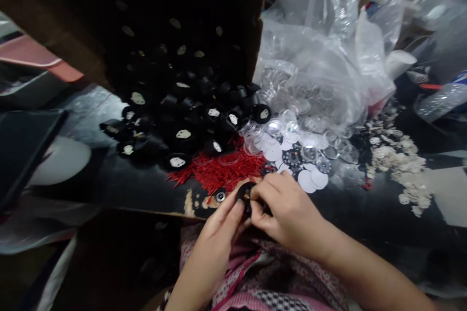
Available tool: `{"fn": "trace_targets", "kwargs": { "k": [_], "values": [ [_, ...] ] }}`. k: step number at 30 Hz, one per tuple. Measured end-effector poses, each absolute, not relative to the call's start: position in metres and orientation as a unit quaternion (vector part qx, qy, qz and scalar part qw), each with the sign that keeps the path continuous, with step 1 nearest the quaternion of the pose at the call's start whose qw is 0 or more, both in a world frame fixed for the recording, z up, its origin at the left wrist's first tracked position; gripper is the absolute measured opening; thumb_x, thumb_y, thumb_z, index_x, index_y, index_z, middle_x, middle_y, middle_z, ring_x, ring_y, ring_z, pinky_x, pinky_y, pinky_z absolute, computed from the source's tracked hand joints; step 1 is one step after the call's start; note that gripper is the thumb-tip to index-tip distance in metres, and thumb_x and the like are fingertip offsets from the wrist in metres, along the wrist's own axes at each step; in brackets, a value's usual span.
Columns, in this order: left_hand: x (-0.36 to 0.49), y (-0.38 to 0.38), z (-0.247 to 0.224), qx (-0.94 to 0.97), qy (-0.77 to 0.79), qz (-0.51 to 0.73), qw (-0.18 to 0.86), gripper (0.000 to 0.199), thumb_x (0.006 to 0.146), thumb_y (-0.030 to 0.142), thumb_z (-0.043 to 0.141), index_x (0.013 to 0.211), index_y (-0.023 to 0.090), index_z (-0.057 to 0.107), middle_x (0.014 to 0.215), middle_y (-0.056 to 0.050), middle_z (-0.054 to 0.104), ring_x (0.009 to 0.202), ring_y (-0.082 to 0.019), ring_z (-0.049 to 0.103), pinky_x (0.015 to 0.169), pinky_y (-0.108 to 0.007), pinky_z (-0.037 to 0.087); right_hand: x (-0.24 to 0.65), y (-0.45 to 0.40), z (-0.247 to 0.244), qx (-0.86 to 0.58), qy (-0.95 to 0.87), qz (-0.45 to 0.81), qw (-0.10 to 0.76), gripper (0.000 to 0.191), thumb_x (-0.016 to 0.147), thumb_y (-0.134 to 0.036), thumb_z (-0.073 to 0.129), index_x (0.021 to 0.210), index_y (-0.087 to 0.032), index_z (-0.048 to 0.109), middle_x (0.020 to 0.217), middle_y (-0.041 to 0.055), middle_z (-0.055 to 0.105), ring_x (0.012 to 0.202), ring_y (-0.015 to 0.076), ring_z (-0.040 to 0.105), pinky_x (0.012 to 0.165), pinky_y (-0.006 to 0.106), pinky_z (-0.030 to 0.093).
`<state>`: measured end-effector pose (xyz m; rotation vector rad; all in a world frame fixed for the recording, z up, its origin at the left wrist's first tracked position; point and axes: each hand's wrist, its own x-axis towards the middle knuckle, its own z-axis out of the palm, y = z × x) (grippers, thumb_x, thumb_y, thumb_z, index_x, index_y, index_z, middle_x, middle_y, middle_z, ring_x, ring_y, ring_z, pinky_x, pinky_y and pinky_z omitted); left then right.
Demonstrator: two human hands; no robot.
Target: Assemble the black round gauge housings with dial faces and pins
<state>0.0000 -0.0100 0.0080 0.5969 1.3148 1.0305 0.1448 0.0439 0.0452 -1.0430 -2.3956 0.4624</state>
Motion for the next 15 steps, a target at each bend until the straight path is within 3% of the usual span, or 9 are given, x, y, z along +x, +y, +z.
{"fn": "trace_targets", "kwargs": {
  "k": [2,6,8,11,13,15],
  "values": [
    [0.005,-0.009,0.003,0.236,0.578,0.457,0.634,0.043,0.090,0.049,0.056,0.128,0.030,0.065,0.134,-0.004,0.065,0.126,-0.030,0.059,0.103,-0.043,0.053,0.144,0.042,0.048,-0.428,-0.843,0.209,0.251,0.016,0.081,0.001,0.064,0.081,-0.013,0.058,0.077,0.0011,0.054,0.072,0.0195,0.051,0.071,0.032,0.037],
    [0.006,-0.006,-0.007,0.303,0.587,0.451,0.600,0.044,0.082,0.048,0.069,0.123,0.034,0.068,0.140,0.001,0.060,0.140,-0.027,0.043,0.121,-0.042,0.029,0.157,0.048,0.052,-0.465,-0.795,0.321,0.222,0.027,0.079,0.008,0.071,0.081,-0.017,0.060,0.075,-0.0038,0.057,0.069,0.0155,0.054,0.063,0.025,0.039],
    [0.005,-0.006,-0.011,0.316,0.588,0.438,0.603,0.045,0.081,0.049,0.070,0.124,0.036,0.067,0.141,0.002,0.060,0.141,-0.026,0.043,0.122,-0.042,0.025,0.172,0.064,0.050,-0.446,-0.791,0.353,0.224,0.025,0.084,0.006,0.070,0.083,-0.018,0.063,0.079,-0.0036,0.062,0.072,0.0152,0.059,0.066,0.024,0.042],
    [0.008,-0.005,-0.018,0.266,0.544,0.456,0.653,0.045,0.086,0.051,0.064,0.129,0.040,0.061,0.144,0.004,0.056,0.135,-0.025,0.050,0.113,-0.040,0.043,0.195,0.102,0.040,-0.543,-0.782,0.193,0.238,0.011,0.094,-0.008,0.068,0.098,-0.018,0.067,0.094,0.0027,0.068,0.081,0.0204,0.063,0.075,0.030,0.045],
    [0.012,-0.004,-0.022,0.244,0.509,0.478,0.673,0.043,0.086,0.049,0.065,0.128,0.039,0.062,0.146,0.004,0.055,0.134,-0.024,0.051,0.105,-0.034,0.051,0.205,0.129,0.033,-0.617,-0.769,0.034,0.164,0.026,0.092,-0.020,0.074,0.115,-0.015,0.064,0.109,0.0108,0.066,0.092,0.0297,0.062,0.083,0.040,0.044],
    [0.016,-0.003,-0.024,0.240,0.490,0.491,0.679,0.040,0.084,0.045,0.069,0.123,0.037,0.066,0.144,0.004,0.057,0.133,-0.023,0.052,0.101,-0.028,0.054,0.211,0.147,0.027,-0.629,-0.767,-0.018,0.126,0.036,0.089,-0.023,0.077,0.120,-0.012,0.062,0.112,0.0151,0.065,0.101,0.0367,0.058,0.086,0.046,0.041]
  ]
}}
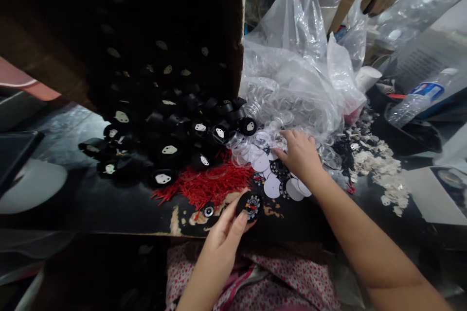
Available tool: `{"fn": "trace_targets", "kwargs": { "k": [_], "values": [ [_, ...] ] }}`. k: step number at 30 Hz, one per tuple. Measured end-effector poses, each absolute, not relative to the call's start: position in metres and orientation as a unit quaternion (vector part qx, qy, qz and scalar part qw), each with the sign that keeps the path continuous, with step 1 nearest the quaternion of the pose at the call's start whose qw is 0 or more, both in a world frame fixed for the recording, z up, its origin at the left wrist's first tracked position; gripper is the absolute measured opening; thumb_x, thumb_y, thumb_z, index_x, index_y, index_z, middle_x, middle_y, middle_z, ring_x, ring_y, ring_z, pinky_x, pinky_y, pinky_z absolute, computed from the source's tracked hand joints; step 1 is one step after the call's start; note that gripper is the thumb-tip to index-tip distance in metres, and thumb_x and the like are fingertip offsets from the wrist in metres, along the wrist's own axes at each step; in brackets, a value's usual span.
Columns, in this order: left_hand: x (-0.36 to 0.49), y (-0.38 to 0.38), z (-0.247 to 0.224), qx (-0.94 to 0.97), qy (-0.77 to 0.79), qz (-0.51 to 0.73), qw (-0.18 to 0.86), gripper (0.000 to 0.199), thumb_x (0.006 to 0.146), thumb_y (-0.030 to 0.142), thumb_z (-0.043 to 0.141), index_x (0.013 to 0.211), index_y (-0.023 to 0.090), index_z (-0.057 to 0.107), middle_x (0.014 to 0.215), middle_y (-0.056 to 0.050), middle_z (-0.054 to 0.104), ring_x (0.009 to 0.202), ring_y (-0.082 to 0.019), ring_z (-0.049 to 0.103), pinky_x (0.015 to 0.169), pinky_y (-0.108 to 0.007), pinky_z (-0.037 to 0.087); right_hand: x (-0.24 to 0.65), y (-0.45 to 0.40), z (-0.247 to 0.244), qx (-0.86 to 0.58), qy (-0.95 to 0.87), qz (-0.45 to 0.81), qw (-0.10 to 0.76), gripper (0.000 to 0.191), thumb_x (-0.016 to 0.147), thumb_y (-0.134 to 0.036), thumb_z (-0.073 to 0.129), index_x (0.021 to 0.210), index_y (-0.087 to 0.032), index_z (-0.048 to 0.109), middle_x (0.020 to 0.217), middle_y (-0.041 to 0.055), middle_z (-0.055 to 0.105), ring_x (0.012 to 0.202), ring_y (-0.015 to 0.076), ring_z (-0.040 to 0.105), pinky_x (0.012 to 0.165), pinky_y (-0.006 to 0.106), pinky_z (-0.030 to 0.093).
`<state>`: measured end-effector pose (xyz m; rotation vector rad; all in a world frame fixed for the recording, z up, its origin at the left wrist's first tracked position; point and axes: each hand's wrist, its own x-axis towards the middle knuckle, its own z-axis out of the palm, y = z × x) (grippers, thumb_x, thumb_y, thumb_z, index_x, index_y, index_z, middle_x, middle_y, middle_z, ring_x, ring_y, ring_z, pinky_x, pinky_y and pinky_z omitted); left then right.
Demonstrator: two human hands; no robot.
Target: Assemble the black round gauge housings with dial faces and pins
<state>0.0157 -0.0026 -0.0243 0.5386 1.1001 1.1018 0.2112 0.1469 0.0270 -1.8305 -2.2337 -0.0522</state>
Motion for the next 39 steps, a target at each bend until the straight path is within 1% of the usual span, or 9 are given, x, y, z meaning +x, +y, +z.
{"fn": "trace_targets", "kwargs": {
  "k": [4,11,17,21,23,27,30,34,39],
  "values": [
    [0.017,0.002,-0.023,0.185,0.458,0.517,0.700,0.036,0.083,0.041,0.072,0.118,0.032,0.069,0.134,0.001,0.065,0.122,-0.022,0.061,0.095,-0.028,0.058,0.218,0.154,0.022,-0.617,-0.775,-0.014,0.140,0.017,0.092,-0.012,0.061,0.109,-0.015,0.067,0.096,0.0100,0.069,0.098,0.0339,0.059,0.083,0.043,0.041],
    [0.016,0.005,-0.017,0.104,0.445,0.535,0.710,0.042,0.080,0.041,0.075,0.117,0.021,0.068,0.125,-0.007,0.070,0.110,-0.026,0.068,0.093,-0.036,0.061,0.220,0.155,0.010,-0.612,-0.771,-0.009,0.175,0.041,0.088,-0.022,0.070,0.126,-0.011,0.060,0.115,0.0182,0.063,0.107,0.0402,0.054,0.090,0.050,0.043],
    [0.015,0.005,-0.011,0.088,0.428,0.545,0.715,0.042,0.077,0.040,0.078,0.111,0.018,0.070,0.117,-0.009,0.073,0.102,-0.025,0.071,0.089,-0.037,0.062,0.222,0.152,0.022,-0.602,-0.761,0.027,0.241,0.032,0.091,-0.015,0.050,0.117,-0.009,0.067,0.100,0.0146,0.067,0.094,0.0326,0.060,0.088,0.046,0.047],
    [0.014,0.008,-0.002,0.071,0.389,0.535,0.746,0.031,0.084,0.039,0.071,0.105,0.015,0.072,0.106,-0.009,0.076,0.094,-0.024,0.073,0.087,-0.036,0.061,0.201,0.101,0.039,-0.517,-0.767,0.250,0.288,0.032,0.095,-0.025,0.051,0.121,-0.018,0.066,0.091,0.0055,0.066,0.079,0.0230,0.063,0.074,0.034,0.053],
    [0.014,0.008,-0.001,0.078,0.376,0.528,0.757,0.030,0.089,0.041,0.064,0.103,0.016,0.072,0.106,-0.010,0.076,0.097,-0.022,0.073,0.088,-0.033,0.061,0.183,0.072,0.044,-0.444,-0.756,0.385,0.289,0.033,0.096,-0.023,0.051,0.125,-0.021,0.065,0.094,0.0047,0.063,0.084,0.0217,0.062,0.079,0.034,0.052],
    [0.014,0.005,-0.004,0.160,0.409,0.530,0.726,0.034,0.088,0.041,0.067,0.118,0.026,0.068,0.129,-0.005,0.067,0.118,-0.024,0.064,0.098,-0.035,0.056,0.161,0.046,0.045,-0.415,-0.770,0.384,0.295,0.035,0.097,-0.018,0.047,0.127,-0.023,0.064,0.114,0.0085,0.051,0.100,0.0219,0.056,0.091,0.036,0.046],
    [0.013,0.002,-0.007,0.253,0.454,0.506,0.688,0.040,0.085,0.039,0.070,0.124,0.030,0.065,0.137,-0.002,0.063,0.127,-0.023,0.058,0.107,-0.033,0.049,0.158,0.050,0.044,-0.423,-0.774,0.373,0.290,0.024,0.102,-0.026,0.046,0.112,-0.021,0.067,0.111,0.0080,0.053,0.099,0.0230,0.055,0.088,0.035,0.044],
    [0.015,-0.004,-0.006,0.335,0.495,0.480,0.642,0.040,0.086,0.039,0.067,0.125,0.029,0.065,0.135,-0.001,0.065,0.128,-0.022,0.057,0.110,-0.030,0.046,0.152,0.055,0.039,-0.471,-0.791,0.269,0.282,0.036,0.106,-0.034,0.033,0.074,-0.022,0.044,0.070,0.0003,0.049,0.064,0.0207,0.047,0.068,0.034,0.034],
    [0.018,-0.005,-0.002,0.391,0.535,0.467,0.586,0.036,0.088,0.035,0.063,0.123,0.026,0.066,0.129,-0.004,0.069,0.122,-0.024,0.062,0.105,-0.031,0.049,0.140,0.052,0.026,-0.452,-0.801,0.230,0.318,0.033,0.103,-0.022,0.028,0.072,-0.023,0.036,0.064,-0.0008,0.046,0.059,0.0195,0.043,0.065,0.033,0.031]
  ]
}}
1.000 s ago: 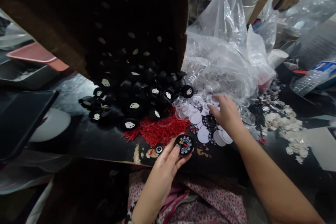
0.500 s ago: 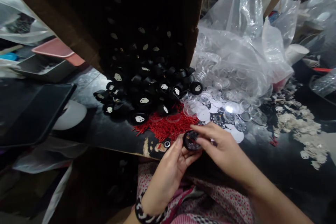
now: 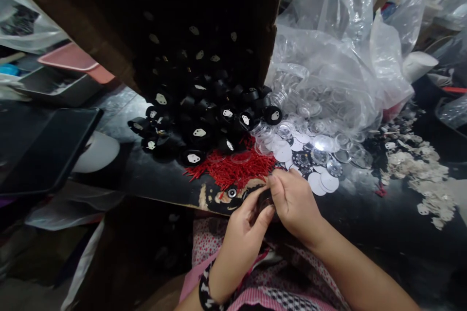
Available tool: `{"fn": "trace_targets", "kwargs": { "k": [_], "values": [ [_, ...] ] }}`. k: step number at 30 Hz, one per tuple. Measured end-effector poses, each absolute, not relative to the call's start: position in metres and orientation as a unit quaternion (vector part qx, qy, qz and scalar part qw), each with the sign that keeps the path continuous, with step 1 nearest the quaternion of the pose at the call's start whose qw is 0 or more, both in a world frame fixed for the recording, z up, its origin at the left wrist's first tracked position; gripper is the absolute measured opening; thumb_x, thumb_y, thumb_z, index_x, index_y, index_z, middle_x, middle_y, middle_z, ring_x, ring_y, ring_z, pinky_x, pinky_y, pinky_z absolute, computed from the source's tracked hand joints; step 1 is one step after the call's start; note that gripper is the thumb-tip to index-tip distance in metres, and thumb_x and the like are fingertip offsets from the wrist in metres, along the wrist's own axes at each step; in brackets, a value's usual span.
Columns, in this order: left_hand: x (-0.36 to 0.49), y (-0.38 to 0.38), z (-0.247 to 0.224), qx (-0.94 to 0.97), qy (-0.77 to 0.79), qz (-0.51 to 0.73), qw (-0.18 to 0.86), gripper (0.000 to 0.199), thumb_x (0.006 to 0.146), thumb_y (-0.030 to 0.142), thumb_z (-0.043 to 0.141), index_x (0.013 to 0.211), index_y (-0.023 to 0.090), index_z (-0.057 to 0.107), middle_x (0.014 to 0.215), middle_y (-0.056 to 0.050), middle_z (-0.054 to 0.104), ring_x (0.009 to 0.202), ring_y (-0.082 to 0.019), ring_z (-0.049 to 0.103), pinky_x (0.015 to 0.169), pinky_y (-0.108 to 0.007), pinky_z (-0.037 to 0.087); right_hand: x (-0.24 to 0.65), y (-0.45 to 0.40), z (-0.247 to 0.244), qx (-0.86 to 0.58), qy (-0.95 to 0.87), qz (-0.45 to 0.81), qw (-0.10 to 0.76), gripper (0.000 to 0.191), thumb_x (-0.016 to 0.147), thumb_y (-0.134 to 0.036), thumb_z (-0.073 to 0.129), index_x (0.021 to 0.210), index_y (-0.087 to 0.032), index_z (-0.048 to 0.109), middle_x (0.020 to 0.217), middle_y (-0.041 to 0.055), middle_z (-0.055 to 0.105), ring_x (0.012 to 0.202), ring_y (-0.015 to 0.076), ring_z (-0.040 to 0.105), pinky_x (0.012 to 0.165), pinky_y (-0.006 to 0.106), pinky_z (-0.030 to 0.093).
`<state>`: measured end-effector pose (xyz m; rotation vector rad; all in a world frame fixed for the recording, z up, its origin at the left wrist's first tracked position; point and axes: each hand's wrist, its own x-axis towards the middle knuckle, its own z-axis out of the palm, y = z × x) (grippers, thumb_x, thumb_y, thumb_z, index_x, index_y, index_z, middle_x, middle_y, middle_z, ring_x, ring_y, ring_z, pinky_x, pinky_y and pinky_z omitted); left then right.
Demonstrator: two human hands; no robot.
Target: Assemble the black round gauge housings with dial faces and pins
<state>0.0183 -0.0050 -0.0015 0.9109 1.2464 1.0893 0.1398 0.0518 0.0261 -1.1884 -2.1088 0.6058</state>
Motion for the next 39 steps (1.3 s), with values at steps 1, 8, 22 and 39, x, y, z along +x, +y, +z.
{"fn": "trace_targets", "kwargs": {
  "k": [1,8,22,39],
  "values": [
    [0.018,-0.005,0.000,0.401,0.541,0.462,0.578,0.035,0.088,0.034,0.063,0.122,0.026,0.067,0.127,-0.004,0.069,0.121,-0.024,0.063,0.104,-0.032,0.049,0.139,0.051,0.025,-0.448,-0.801,0.234,0.322,0.033,0.103,-0.022,0.028,0.072,-0.023,0.037,0.064,-0.0001,0.047,0.061,0.0197,0.045,0.065,0.033,0.031],
    [-0.042,-0.049,-0.013,0.396,0.602,0.391,0.573,0.036,0.087,0.040,0.063,0.121,0.030,0.067,0.130,-0.004,0.068,0.124,-0.028,0.060,0.107,-0.039,0.047,0.153,0.051,0.034,-0.384,-0.792,0.394,0.265,0.026,0.105,-0.031,0.038,0.092,-0.022,0.059,0.089,0.0000,0.066,0.079,0.0202,0.060,0.075,0.034,0.036],
    [-0.126,0.041,-0.014,0.533,0.790,0.283,0.110,0.046,0.089,0.050,0.053,0.115,0.014,0.062,0.127,-0.022,0.062,0.126,-0.041,0.051,0.109,-0.059,0.033,0.143,0.039,0.040,-0.378,-0.822,0.382,0.187,0.014,0.094,-0.005,0.062,0.091,-0.018,0.065,0.090,0.0002,0.067,0.081,0.0206,0.060,0.075,0.033,0.040],
    [-0.038,0.007,0.018,0.111,0.561,0.606,0.553,0.024,0.085,0.039,0.070,0.103,0.026,0.061,0.099,-0.001,0.078,0.070,-0.011,0.070,0.069,-0.018,0.061,0.228,0.095,0.021,-0.563,-0.821,0.008,0.095,0.024,0.090,-0.025,0.078,0.113,-0.019,0.072,0.119,0.0111,0.058,0.100,0.0350,0.054,0.084,0.051,0.047]
  ]
}}
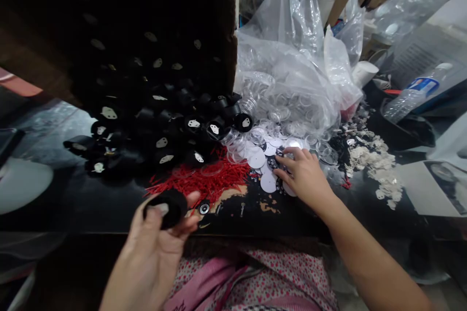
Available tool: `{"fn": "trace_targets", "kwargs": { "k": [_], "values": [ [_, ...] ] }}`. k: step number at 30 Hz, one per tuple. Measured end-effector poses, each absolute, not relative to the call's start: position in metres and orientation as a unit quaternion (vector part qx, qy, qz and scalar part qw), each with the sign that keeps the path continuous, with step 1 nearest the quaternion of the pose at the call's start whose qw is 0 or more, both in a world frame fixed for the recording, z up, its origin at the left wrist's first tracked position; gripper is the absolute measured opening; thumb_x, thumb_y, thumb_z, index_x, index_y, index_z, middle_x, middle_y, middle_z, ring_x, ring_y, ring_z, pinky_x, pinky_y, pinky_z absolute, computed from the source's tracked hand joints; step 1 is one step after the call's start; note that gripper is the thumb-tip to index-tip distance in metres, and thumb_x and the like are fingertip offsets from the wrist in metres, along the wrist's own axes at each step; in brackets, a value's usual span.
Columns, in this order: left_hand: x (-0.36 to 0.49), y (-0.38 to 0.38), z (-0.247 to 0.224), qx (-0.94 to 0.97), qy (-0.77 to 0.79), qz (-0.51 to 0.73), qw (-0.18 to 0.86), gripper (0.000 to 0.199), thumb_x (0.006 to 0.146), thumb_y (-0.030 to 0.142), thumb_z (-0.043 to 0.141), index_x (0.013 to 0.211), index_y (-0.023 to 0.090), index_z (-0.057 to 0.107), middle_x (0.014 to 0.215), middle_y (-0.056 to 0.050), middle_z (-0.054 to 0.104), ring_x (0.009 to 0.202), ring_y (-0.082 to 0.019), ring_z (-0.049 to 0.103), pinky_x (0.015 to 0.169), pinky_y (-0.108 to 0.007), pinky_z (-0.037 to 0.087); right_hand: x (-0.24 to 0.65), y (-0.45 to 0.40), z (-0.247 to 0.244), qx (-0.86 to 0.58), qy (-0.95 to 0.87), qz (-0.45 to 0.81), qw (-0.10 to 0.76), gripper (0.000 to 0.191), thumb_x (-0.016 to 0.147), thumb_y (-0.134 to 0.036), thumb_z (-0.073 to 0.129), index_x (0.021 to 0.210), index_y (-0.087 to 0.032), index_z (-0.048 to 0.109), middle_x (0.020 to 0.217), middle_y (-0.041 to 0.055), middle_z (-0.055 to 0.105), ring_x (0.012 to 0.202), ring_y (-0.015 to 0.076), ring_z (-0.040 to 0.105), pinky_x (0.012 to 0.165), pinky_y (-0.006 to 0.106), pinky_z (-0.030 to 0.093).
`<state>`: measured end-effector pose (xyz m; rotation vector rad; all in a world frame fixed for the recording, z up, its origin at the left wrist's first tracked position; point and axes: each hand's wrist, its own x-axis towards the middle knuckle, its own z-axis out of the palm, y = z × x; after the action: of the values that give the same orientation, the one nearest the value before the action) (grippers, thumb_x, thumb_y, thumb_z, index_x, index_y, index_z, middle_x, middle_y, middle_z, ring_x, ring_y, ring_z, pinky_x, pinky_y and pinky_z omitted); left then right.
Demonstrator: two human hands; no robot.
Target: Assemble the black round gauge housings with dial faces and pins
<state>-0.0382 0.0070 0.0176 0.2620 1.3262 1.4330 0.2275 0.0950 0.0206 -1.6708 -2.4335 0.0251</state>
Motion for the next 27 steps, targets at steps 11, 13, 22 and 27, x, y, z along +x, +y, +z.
{"fn": "trace_targets", "kwargs": {
  "k": [11,13,22,27],
  "values": [
    [0.004,-0.001,0.011,-0.006,0.438,0.524,0.731,0.042,0.091,0.050,0.057,0.123,0.024,0.063,0.130,-0.010,0.067,0.103,-0.023,0.070,0.084,-0.033,0.061,0.227,0.077,0.025,-0.532,-0.761,0.072,0.364,0.025,0.098,-0.017,0.050,0.112,-0.019,0.071,0.108,0.0104,0.056,0.091,0.0269,0.057,0.083,0.042,0.044],
    [0.007,0.003,0.012,-0.011,0.399,0.531,0.747,0.044,0.093,0.053,0.052,0.128,0.029,0.060,0.133,-0.008,0.065,0.114,-0.028,0.066,0.090,-0.041,0.060,0.214,0.062,0.024,-0.472,-0.815,0.099,0.321,0.029,0.102,-0.015,0.045,0.117,-0.017,0.070,0.091,0.0083,0.058,0.079,0.0249,0.055,0.075,0.039,0.042],
    [0.014,-0.001,0.012,0.022,0.405,0.588,0.700,0.041,0.094,0.043,0.055,0.132,0.029,0.059,0.129,-0.007,0.068,0.123,-0.021,0.061,0.102,-0.035,0.052,0.177,0.042,0.025,-0.466,-0.665,0.421,0.404,0.011,0.095,-0.020,0.061,0.102,-0.022,0.069,0.090,-0.0005,0.065,0.079,0.0191,0.060,0.071,0.031,0.044],
    [0.019,-0.003,0.010,0.060,0.437,0.565,0.698,0.037,0.087,0.037,0.067,0.124,0.031,0.067,0.137,-0.002,0.063,0.131,-0.021,0.054,0.102,-0.026,0.052,0.170,0.040,0.035,-0.478,-0.660,0.422,0.396,0.023,0.095,-0.020,0.057,0.115,-0.025,0.067,0.102,-0.0012,0.065,0.091,0.0192,0.060,0.082,0.032,0.044]
  ]
}}
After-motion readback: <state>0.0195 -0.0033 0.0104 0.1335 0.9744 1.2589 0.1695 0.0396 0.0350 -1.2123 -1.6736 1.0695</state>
